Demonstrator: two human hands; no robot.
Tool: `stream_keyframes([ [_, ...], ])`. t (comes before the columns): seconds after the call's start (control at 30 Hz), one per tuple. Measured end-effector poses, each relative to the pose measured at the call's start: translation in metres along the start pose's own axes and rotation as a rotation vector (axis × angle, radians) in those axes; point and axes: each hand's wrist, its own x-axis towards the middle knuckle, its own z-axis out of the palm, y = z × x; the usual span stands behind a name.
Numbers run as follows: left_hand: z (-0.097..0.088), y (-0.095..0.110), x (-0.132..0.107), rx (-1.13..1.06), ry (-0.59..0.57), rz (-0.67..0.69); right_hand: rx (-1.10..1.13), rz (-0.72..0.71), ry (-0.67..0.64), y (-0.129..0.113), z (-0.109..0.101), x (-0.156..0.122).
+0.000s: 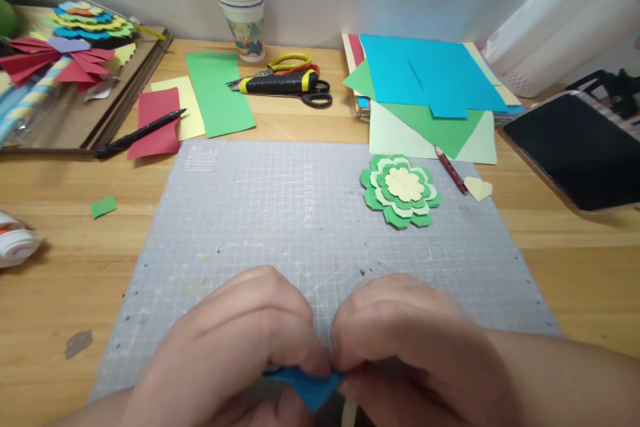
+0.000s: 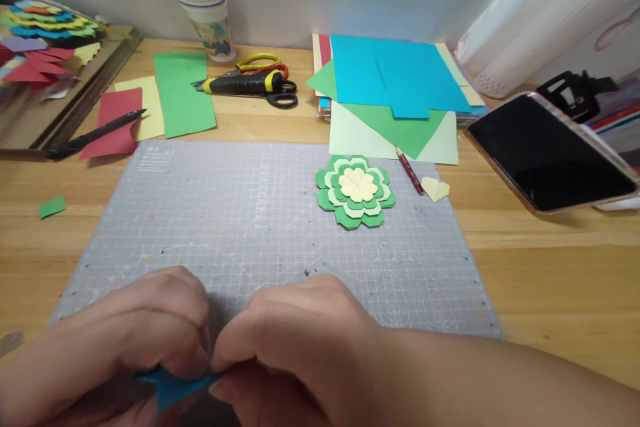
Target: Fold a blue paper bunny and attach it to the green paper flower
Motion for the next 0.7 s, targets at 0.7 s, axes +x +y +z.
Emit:
stream_keyframes([
  [0.7, 0.007, 0.004, 0.018, -0.204, 0.03, -0.672, 0.691, 0.705, 0.046, 0.004, 0.015, 0.006],
])
